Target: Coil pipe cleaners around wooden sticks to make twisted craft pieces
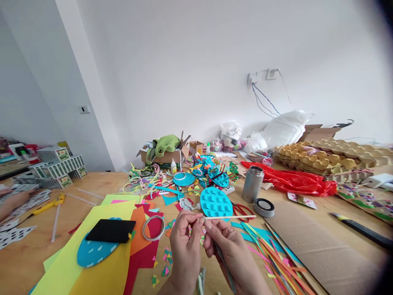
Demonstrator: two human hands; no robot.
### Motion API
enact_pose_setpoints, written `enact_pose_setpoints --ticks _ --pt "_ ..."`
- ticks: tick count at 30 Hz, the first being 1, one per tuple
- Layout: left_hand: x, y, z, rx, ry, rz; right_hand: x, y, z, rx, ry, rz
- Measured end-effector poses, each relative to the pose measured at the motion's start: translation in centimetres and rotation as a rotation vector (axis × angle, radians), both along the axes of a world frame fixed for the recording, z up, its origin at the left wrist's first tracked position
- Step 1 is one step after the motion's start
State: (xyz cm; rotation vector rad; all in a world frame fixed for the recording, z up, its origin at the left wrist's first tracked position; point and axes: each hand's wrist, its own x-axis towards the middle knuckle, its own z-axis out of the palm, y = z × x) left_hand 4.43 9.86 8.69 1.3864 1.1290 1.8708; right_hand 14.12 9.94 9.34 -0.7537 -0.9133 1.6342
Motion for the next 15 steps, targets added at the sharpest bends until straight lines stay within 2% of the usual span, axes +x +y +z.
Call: enact_pose_setpoints --ticks 4,10,15 --pt "0.15 0.02 0.06 -0.099 -0.123 -0.088 0.01 -0.07 0.24 0.032 -0.050 -0.063" --pt "0.84 0.18 0.32 -0.251 -0.443 -0.402 0.04 0.08 0.14 0.175 -0.143 -0.170" --pt "0.91 0.06 0.55 -0.276 -0.504 -0.415 0.15 0.18 0.27 0.234 -0.178 -0.182"
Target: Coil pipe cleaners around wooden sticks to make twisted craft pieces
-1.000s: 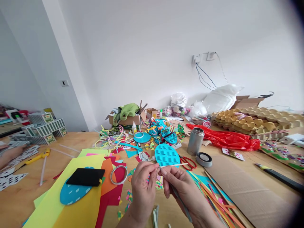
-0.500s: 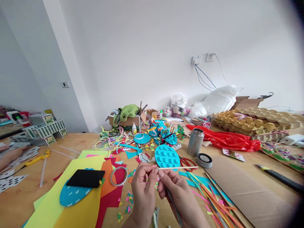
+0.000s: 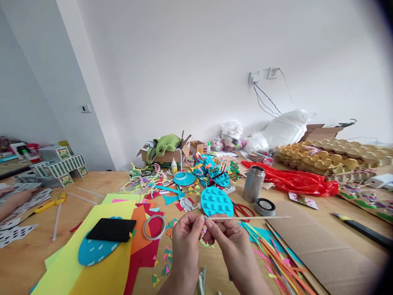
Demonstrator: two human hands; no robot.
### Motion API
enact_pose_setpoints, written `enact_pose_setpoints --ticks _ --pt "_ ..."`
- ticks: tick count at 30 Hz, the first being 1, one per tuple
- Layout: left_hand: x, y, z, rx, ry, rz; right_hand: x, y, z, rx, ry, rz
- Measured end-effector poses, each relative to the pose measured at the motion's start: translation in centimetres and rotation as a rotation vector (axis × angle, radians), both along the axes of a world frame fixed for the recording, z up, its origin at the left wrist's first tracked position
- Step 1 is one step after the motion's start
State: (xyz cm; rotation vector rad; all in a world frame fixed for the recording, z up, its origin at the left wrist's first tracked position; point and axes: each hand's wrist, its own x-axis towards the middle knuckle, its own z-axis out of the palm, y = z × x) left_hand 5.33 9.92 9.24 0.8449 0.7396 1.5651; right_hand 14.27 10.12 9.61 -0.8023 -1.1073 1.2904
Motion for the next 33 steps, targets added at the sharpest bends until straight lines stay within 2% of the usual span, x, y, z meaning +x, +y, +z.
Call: enact_pose_setpoints --ticks 7,12,14,19,25,29,33 --pt "-0.1 0.1 0.3 -0.001 0.092 -0.007 0.6 0.1 0.7 0.004 -0.012 0.002" --pt "-0.9 0.4 0.5 0.036 0.375 0.060 1.4 0.6 0.5 -0.044 0.029 -0.004" --pt "-1.4 0.4 0.6 0.099 0.507 0.096 1.5 0.8 0.4 -0.076 0.050 -0.008" --pt "-2.1 0.4 0.6 0.410 0.844 0.234 1.5 0.8 0.8 -0.119 0.089 0.066" --pt "-2.8 0.7 0.5 0.653 1.108 0.373 2.0 0.9 0.7 -0.083 -0.002 0.173" --pt "-3.0 0.8 0.3 0.716 1.172 0.399 2.7 1.2 1.0 -0.039 -0.090 0.253" --pt "-2.8 0.6 0.0 0.719 1.196 0.398 3.3 0.9 1.8 -0.036 -0.148 0.269"
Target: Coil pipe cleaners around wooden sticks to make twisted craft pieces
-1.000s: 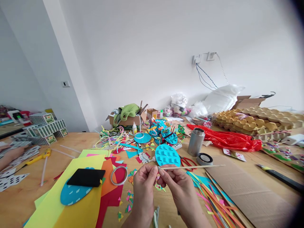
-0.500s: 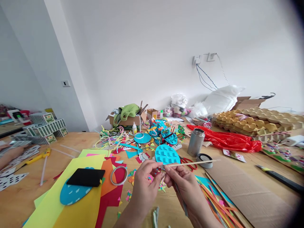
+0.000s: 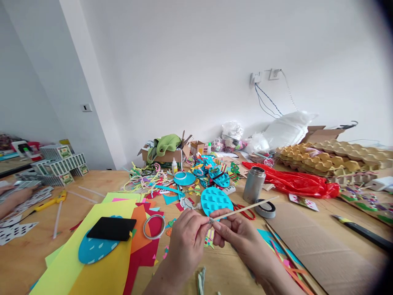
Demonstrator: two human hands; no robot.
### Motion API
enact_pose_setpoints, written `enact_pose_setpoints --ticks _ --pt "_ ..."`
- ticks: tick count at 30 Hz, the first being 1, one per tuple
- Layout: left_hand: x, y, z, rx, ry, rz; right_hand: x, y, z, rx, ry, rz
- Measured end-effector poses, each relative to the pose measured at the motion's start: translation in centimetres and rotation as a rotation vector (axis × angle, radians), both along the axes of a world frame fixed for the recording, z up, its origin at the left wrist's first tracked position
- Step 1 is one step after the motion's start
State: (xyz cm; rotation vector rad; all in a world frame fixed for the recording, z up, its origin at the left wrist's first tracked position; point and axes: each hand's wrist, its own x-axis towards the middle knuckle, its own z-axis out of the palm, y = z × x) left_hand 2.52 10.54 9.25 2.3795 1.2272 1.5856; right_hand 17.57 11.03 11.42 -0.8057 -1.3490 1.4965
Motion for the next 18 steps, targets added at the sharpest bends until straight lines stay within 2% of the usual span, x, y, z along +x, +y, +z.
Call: enact_pose_setpoints --ticks 6,9,14,18 --pt "0.2 -0.3 0.4 -0.011 -0.003 -0.018 0.6 -0.6 0.9 0.077 -0.153 -0.009" --pt "0.2 -0.6 0.7 -0.069 -0.038 -0.056 0.6 -0.7 1.0 0.116 -0.182 -0.020" --pt "0.3 -1.1 1.6 -0.285 -0.148 -0.111 0.4 -0.9 1.2 0.168 -0.223 -0.043" --pt "0.0 -1.2 2.1 -0.544 -0.324 -0.209 0.3 -1.1 1.1 0.213 -0.272 -0.070"
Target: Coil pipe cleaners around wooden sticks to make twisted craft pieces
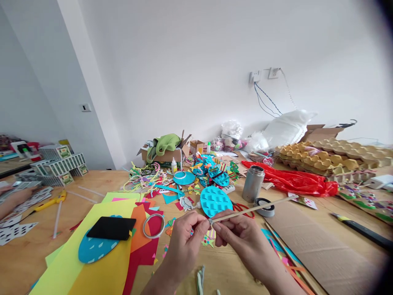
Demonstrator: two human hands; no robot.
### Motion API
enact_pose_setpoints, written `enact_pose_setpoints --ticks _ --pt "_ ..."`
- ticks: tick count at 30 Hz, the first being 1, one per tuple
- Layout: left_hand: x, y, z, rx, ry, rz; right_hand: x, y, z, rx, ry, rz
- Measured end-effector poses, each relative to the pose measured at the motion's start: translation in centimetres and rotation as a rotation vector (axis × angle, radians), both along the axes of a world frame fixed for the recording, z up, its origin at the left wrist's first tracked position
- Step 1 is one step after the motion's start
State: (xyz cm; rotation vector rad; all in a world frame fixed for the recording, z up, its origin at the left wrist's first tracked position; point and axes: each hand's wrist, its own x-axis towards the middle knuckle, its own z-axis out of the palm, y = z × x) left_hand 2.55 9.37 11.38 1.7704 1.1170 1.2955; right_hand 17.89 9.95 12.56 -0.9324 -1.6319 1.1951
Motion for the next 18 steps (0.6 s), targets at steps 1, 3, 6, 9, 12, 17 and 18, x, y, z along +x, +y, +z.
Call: enact_pose_setpoints --ticks 1,3,6,9,12,17,18 --pt "-0.1 0.1 0.0 -0.080 -0.055 -0.040 0.0 -0.1 0.0 0.007 -0.012 -0.002" --pt "-0.4 0.3 0.0 -0.226 -0.151 -0.125 0.0 -0.1 0.0 0.010 -0.026 -0.002" --pt "-0.5 0.5 -0.1 -0.318 -0.193 -0.191 -0.1 0.0 -0.2 -0.024 -0.015 -0.003" --pt "-0.3 0.5 -0.1 -0.207 -0.109 -0.113 -0.2 0.4 -0.6 -0.077 0.056 -0.023" --pt "0.0 0.6 -0.4 0.037 0.058 0.045 -0.4 0.7 -1.2 -0.112 0.124 -0.031" --pt "-0.1 0.9 -1.5 0.421 0.307 0.150 -0.2 0.8 -1.3 -0.111 0.097 -0.005" --pt "-0.1 1.0 -1.7 0.451 0.333 0.159 -0.2 0.8 -1.2 -0.111 0.081 -0.003"
